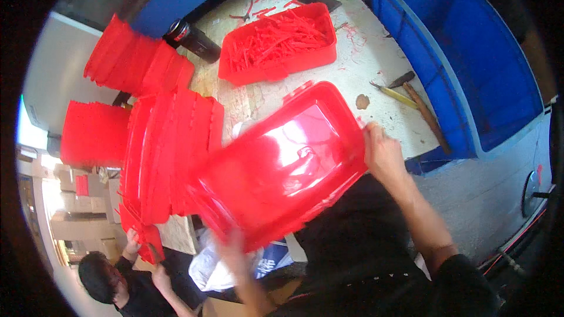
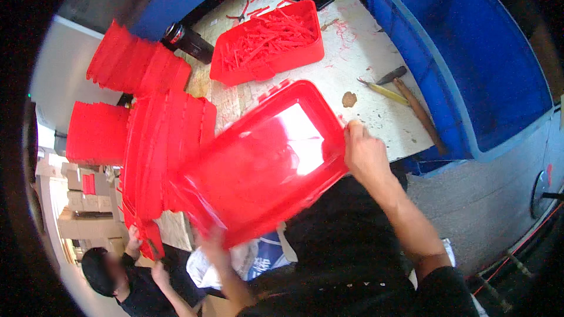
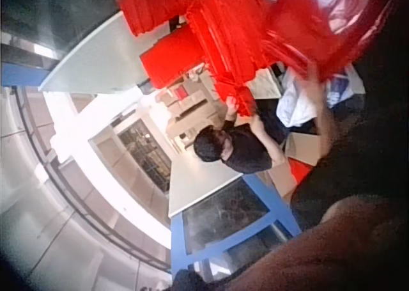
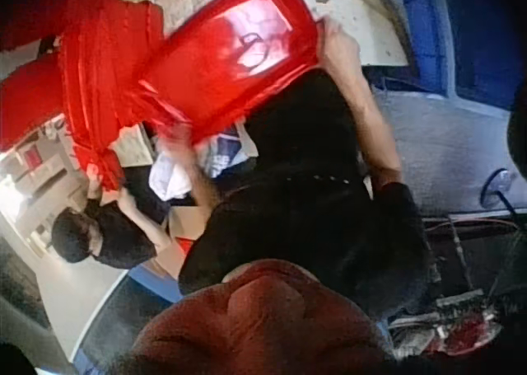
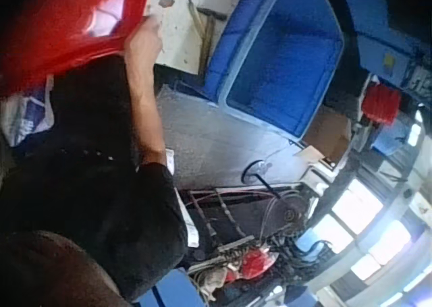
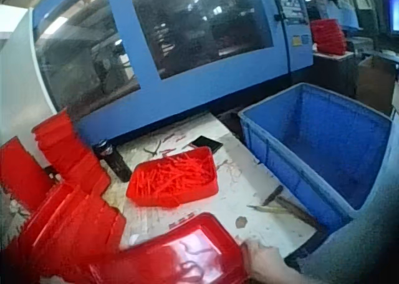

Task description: The person repeatedly picks red plastic containers from a stack, uses a small handheld tool to scrape and trim excess plastic burrs from the edges and corners, then places the containers into a blue bin. The process is repeated for multiple units.

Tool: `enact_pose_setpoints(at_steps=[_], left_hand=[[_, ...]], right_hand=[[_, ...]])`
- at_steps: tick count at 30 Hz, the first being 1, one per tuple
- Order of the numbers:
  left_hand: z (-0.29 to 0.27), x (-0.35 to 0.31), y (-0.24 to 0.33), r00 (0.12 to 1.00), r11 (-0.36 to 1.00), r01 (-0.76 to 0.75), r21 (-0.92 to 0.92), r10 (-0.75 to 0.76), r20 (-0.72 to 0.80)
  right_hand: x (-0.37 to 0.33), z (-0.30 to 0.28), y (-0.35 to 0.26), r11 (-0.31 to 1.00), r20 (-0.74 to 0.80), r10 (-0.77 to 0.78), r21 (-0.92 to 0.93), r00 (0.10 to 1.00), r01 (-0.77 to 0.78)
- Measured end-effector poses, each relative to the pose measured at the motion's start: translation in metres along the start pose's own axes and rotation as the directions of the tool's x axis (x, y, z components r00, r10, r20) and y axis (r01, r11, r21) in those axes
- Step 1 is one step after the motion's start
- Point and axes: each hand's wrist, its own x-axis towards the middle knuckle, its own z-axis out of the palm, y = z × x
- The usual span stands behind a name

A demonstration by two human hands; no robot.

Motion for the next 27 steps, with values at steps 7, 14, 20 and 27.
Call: enact_pose_setpoints(at_steps=[7,14,20,27], left_hand=[[-0.036,0.075,0.185,0.68,0.651,-0.727,0.22,0.633,0.37],[0.041,0.058,0.28,0.348,0.465,-0.883,0.061,0.562,0.751],[0.048,0.098,0.206,0.365,0.467,-0.601,-0.649,0.882,0.297],[0.098,-0.021,0.03,0.928,0.792,-0.319,-0.52,0.373,-0.002]], right_hand=[[-0.084,-0.023,-0.001,0.855,0.361,0.181,0.401,0.915,-0.328],[-0.092,0.018,-0.007,0.803,0.438,0.2,0.439,0.876,-0.403],[-0.094,0.038,-0.002,0.739,0.507,0.245,0.454,0.827,-0.497],[-0.094,0.039,-0.005,0.702,0.531,0.248,0.478,0.81,-0.528]])
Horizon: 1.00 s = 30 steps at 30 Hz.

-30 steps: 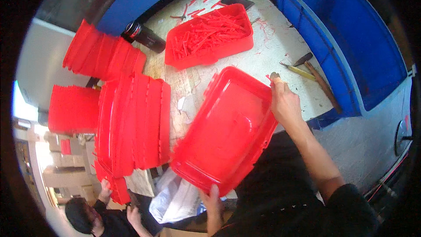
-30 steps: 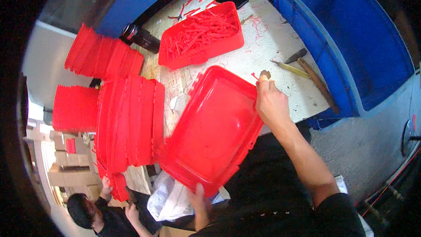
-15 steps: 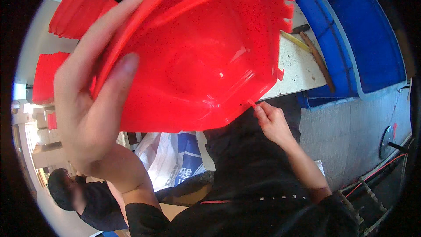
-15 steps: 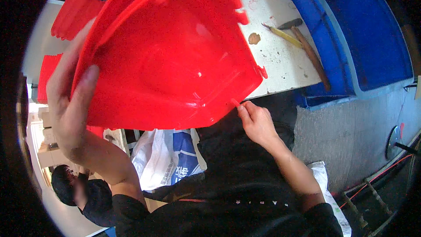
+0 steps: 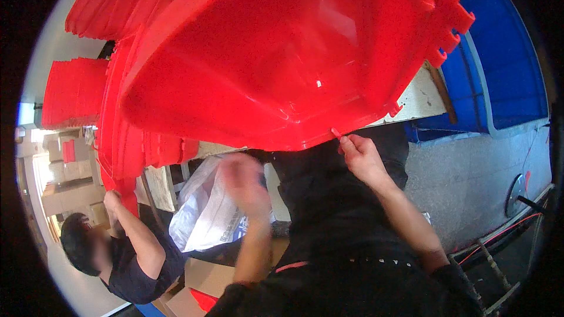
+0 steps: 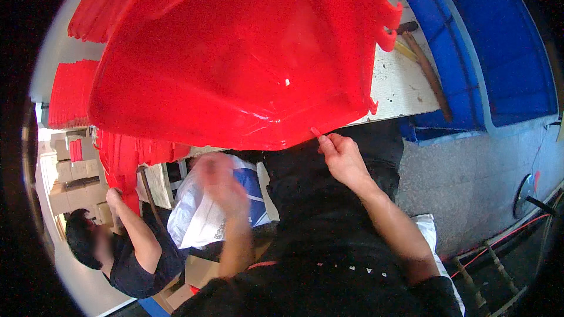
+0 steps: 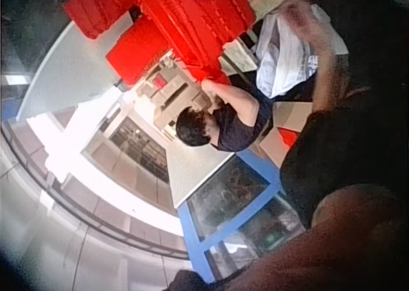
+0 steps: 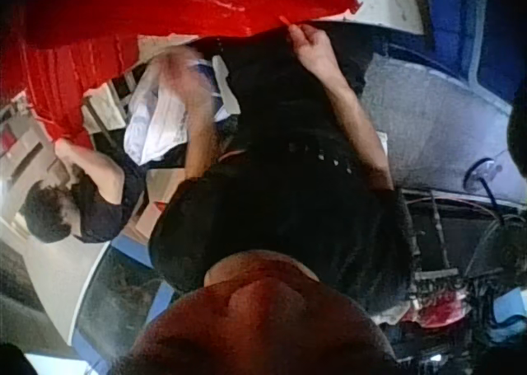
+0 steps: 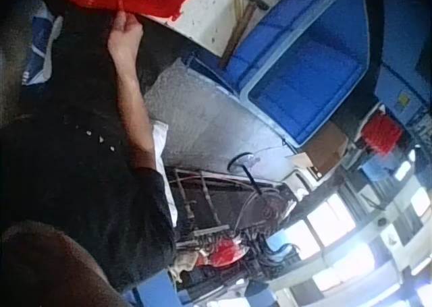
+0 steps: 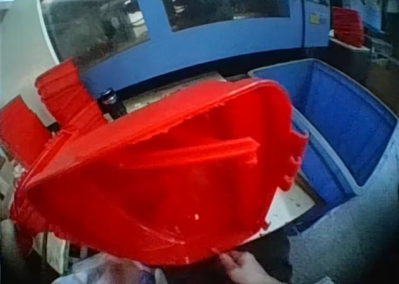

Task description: The person repeatedly picks red plastic containers from a stack, uses a small handheld tool to scrape and trim excess plastic burrs from the edges and corners, then places the containers into a blue bin. The process is repeated for multiple units.

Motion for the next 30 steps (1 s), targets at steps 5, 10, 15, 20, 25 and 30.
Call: enact_pose_setpoints(at_steps=[5,10,15,20,25,30], left_hand=[[0.024,-0.036,-0.065,0.6,0.681,0.705,0.199,-0.722,0.345],[0.034,-0.034,-0.09,0.689,0.729,0.64,0.241,-0.684,0.24],[0.034,-0.047,-0.088,0.73,0.769,0.607,0.202,-0.64,0.242],[0.033,-0.038,-0.089,0.731,0.768,0.593,0.242,-0.64,0.238],[0.041,-0.053,-0.075,0.685,0.733,0.668,0.129,-0.673,0.279],[0.07,-0.069,-0.082,0.421,0.26,0.897,-0.358,-0.752,0.507]], right_hand=[[0.0,-0.002,-0.004,0.998,0.02,0.061,0.015,0.998,-0.061],[-0.001,0.004,-0.015,0.939,0.075,0.183,0.281,0.98,-0.197],[-0.005,0.009,-0.023,0.931,0.095,0.196,0.294,0.976,-0.215],[-0.005,0.01,-0.021,0.934,0.104,0.203,0.278,0.974,-0.225],[-0.003,0.017,-0.008,0.946,0.057,0.227,0.223,0.972,-0.234],[0.002,0.027,0.013,0.983,0.004,0.06,0.172,0.998,-0.06]])
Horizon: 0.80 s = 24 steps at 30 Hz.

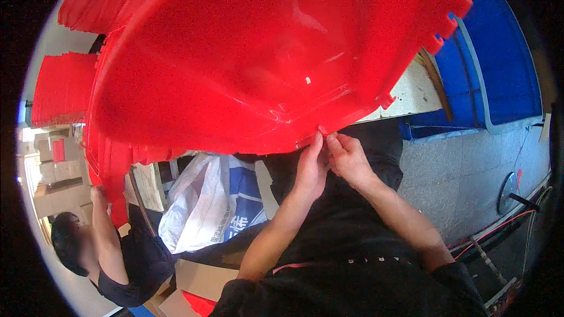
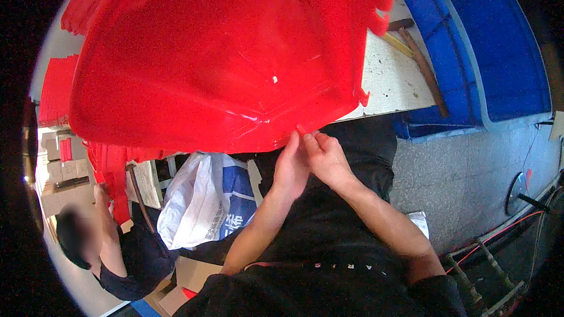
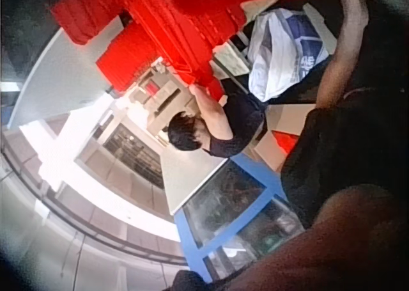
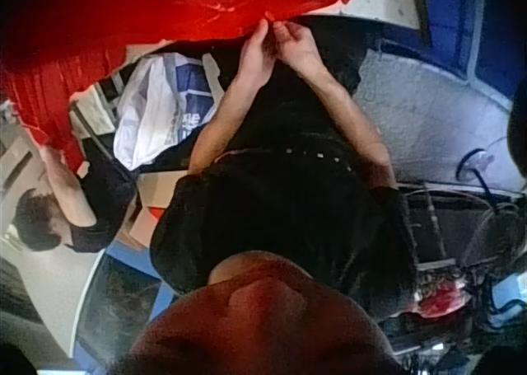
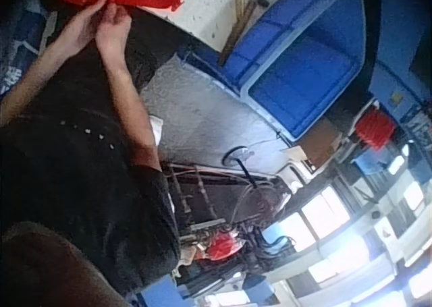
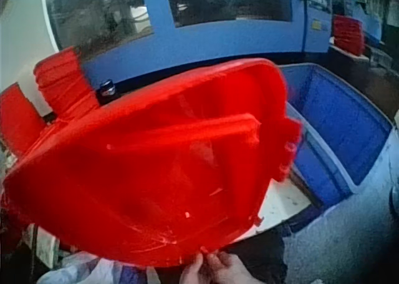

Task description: The person repeatedly picks red plastic containers from a stack, uses a small handheld tool to scrape and trim excess plastic burrs from the edges and corners, then places the containers into a blue bin. The process is repeated for multiple units.

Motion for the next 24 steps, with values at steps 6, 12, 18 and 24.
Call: enact_pose_setpoints(at_steps=[6,12,18,24], left_hand=[[-0.001,0.015,0.004,0.988,0.994,0.105,0.013,-0.102,-0.118],[0.005,0.001,0.013,0.984,0.99,0.13,0.058,-0.121,-0.132],[0.012,-0.006,0.02,0.978,0.984,0.155,-0.092,-0.166,-0.124],[0.019,-0.013,0.02,0.967,0.958,0.142,-0.249,-0.188,-0.172]], right_hand=[[-0.01,0.004,-0.015,0.975,0.12,-0.01,-0.22,0.993,0.036],[-0.044,-0.103,-0.099,0.635,0.102,-0.187,-0.746,0.977,0.199],[0.035,-0.192,-0.093,0.127,-0.133,-0.797,-0.991,0.589,-0.053],[0.071,-0.205,-0.073,0.034,-0.067,-0.673,-0.998,0.737,-0.06]])
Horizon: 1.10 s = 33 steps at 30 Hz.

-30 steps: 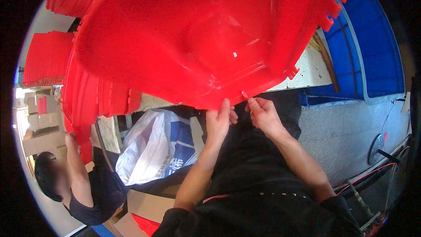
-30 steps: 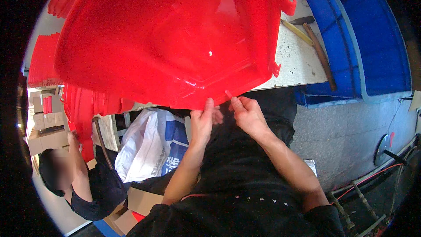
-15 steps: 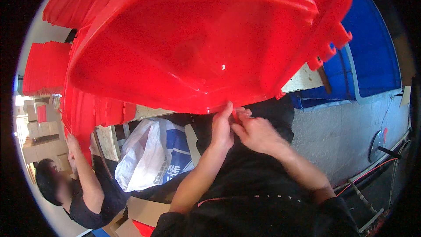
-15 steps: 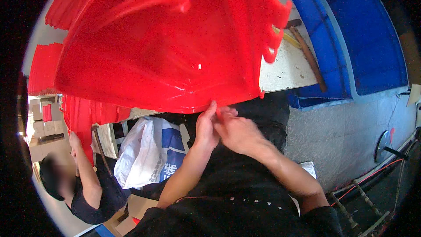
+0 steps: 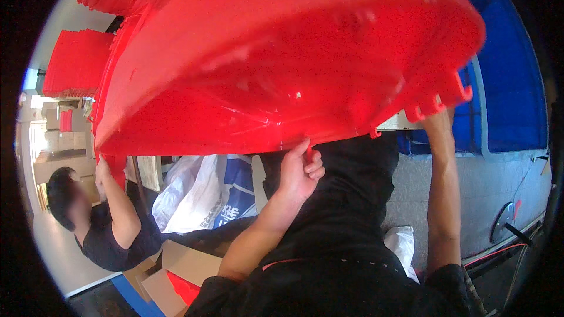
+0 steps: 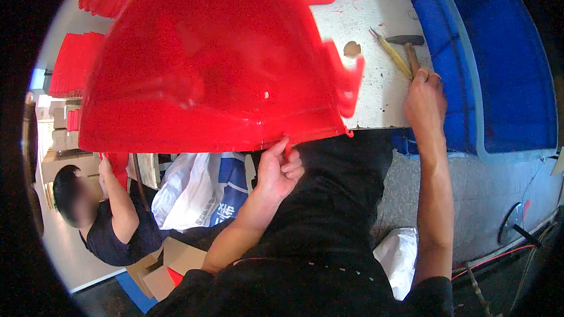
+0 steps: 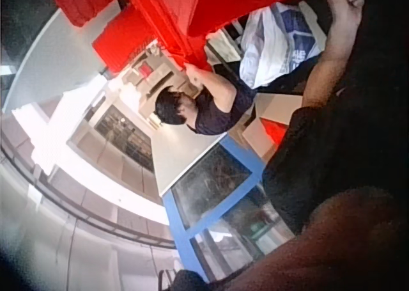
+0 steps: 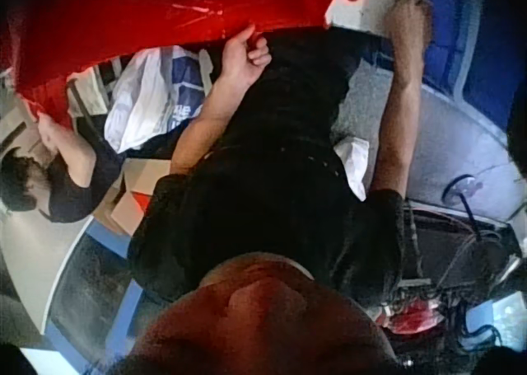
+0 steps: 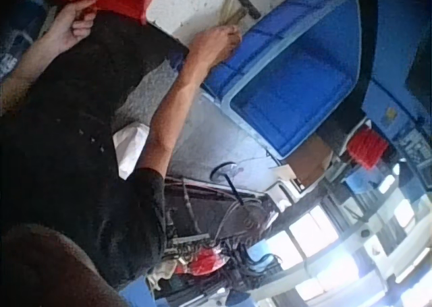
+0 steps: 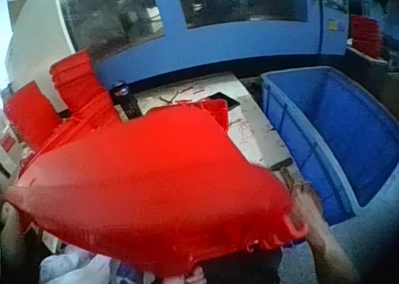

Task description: The person repeatedly picks red plastic containers from a stack, uses a small handheld tool to scrape and trim excess plastic burrs from the edges and corners, then places the containers into a blue bin. The process is repeated for multiple units.

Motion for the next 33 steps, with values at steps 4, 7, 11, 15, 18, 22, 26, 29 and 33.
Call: enact_pose_setpoints(at_steps=[4,7,11,15,18,22,26,29,33], left_hand=[[0.002,0.001,0.001,0.991,0.995,-0.103,-0.012,0.101,-0.092],[0.0,0.001,0.005,0.991,0.992,-0.11,-0.056,0.105,-0.086],[-0.001,0.004,0.005,0.987,0.991,-0.122,-0.05,0.116,-0.113],[0.001,0.006,0.001,0.967,0.983,-0.184,-0.013,0.178,-0.184],[0.0,0.005,0.001,0.972,0.98,-0.199,0.016,0.2,-0.127],[0.0,0.003,0.003,0.97,0.977,-0.213,-0.002,0.211,-0.122],[0.004,0.002,0.005,0.968,0.977,-0.212,0.012,0.212,-0.135],[0.006,0.0,0.005,0.965,0.978,-0.206,0.016,0.206,-0.163],[0.006,0.002,0.007,0.969,0.977,-0.212,-0.001,0.211,-0.129]], right_hand=[[-0.021,-0.028,0.009,0.925,-0.013,0.078,0.374,0.997,-0.067],[-0.094,-0.077,0.016,0.289,0.224,0.212,0.916,0.951,-0.28],[-0.166,-0.115,-0.013,0.326,0.243,-0.243,0.932,0.939,-0.157],[-0.159,-0.103,-0.084,0.518,0.256,-0.519,0.853,0.816,0.061],[-0.123,-0.071,-0.126,0.533,0.28,-0.404,0.846,0.871,-0.025],[-0.098,-0.06,-0.144,0.618,0.366,-0.465,0.786,0.806,-0.001],[-0.095,-0.071,-0.147,0.636,0.362,-0.488,0.77,0.794,0.04],[-0.094,-0.077,-0.148,0.615,0.248,-0.488,0.778,0.837,0.128],[-0.085,-0.071,-0.149,0.699,0.401,-0.538,0.703,0.741,0.128]])
